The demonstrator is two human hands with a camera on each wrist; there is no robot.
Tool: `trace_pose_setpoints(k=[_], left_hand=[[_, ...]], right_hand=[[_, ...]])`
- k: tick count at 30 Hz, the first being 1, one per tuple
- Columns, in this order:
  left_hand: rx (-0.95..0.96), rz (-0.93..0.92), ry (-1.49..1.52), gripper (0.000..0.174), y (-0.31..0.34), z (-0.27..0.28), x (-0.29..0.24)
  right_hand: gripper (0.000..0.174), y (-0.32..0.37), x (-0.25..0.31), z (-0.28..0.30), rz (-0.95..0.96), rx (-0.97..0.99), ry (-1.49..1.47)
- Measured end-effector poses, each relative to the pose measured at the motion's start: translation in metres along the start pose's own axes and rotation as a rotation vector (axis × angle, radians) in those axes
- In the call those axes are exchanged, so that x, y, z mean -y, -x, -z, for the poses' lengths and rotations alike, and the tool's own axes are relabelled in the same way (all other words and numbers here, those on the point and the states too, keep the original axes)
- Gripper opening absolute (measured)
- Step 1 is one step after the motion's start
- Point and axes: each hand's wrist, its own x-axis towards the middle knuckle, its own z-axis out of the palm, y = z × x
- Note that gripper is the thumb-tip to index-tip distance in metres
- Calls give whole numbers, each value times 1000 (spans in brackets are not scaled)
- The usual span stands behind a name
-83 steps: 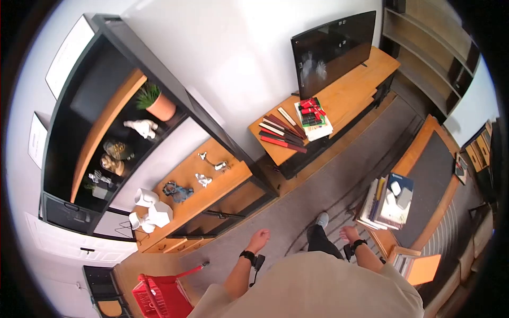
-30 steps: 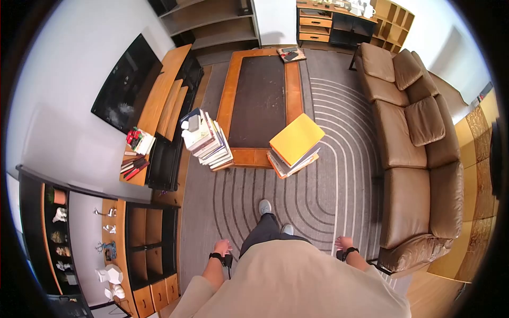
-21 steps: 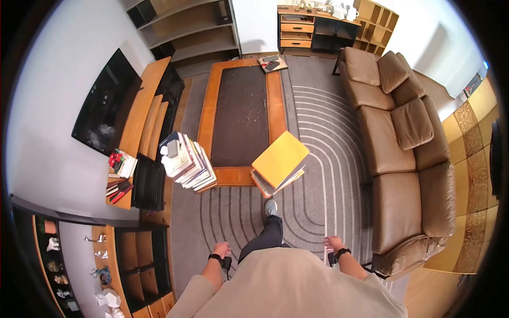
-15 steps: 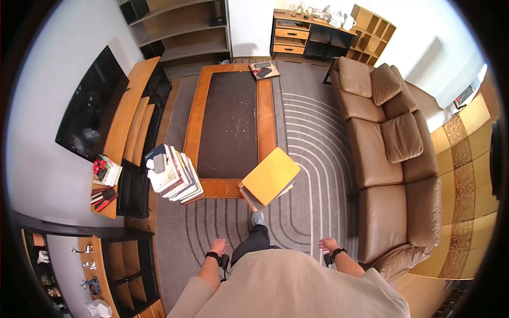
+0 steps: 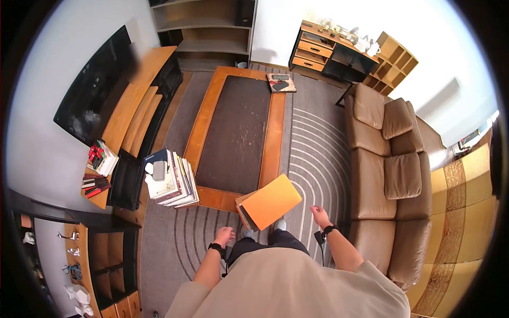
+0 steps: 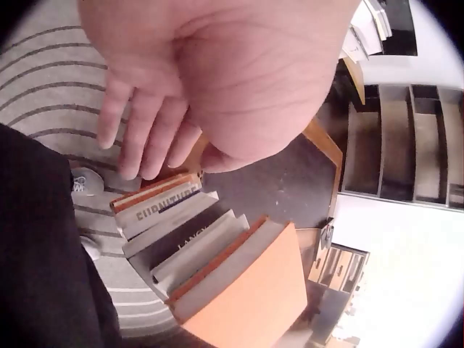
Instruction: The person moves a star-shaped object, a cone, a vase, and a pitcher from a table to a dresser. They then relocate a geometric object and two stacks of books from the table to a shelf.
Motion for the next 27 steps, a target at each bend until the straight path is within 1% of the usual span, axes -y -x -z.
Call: trace_pose_setpoints(k=[2,4,6,8,9,10,11,12,14,15,16,17,18,19,21,22,24,25,27], left_hand=[[16,1,12,35,-3,-16,3],[56,12,16,43,-4,-34,-3],[49,27,25,47,4,-54,-13],[36,44,36,50,6,-72,-22],[21,42,34,54,5,-82,-25],[8,41,32,59,4,-94,-29],[-9,42,48,59,1,-106,-32],[-51,35,91,62,-2,-115,-34],[-134,62,181,69,2,-134,-41],[-161,71,180,69,1,-146,-43],[-192,39,200,69,3,-157,-45],[-222,9,219,69,4,-161,-41],[-252,82,183,66,1,-164,-34],[-274,90,189,66,-1,-171,-25],[-529,-72,217,55,8,-198,-22],[-546,-65,231,55,12,-203,-23],[-630,-63,206,65,19,-217,-14],[-670,-54,197,71,25,-226,-5],[-691,-20,235,68,29,-236,16]], right_hand=[[69,-14,27,8,25,58,-94],[71,-28,51,16,42,76,-90],[73,-50,61,19,57,101,-83],[81,-78,63,21,41,226,-90],[81,-90,62,20,52,245,-84],[85,-101,61,17,-35,359,-151],[89,-112,64,16,-123,473,-217],[89,-124,68,15,-113,493,-211],[92,-133,66,6,-171,685,-235],[93,-136,67,1,-201,782,-252],[93,-140,70,-3,-200,809,-258],[89,-141,74,-5,-180,909,-254],[85,-140,79,-4,-158,1006,-247],[85,-140,84,-3,-157,1030,-243],[75,-139,95,1,-139,1155,-245],[75,-145,94,-4,-136,1174,-231],[69,-151,91,-12,-108,1215,-209],[69,-155,86,-11,-115,1235,-184],[76,-162,93,-9,-95,1178,-211]])
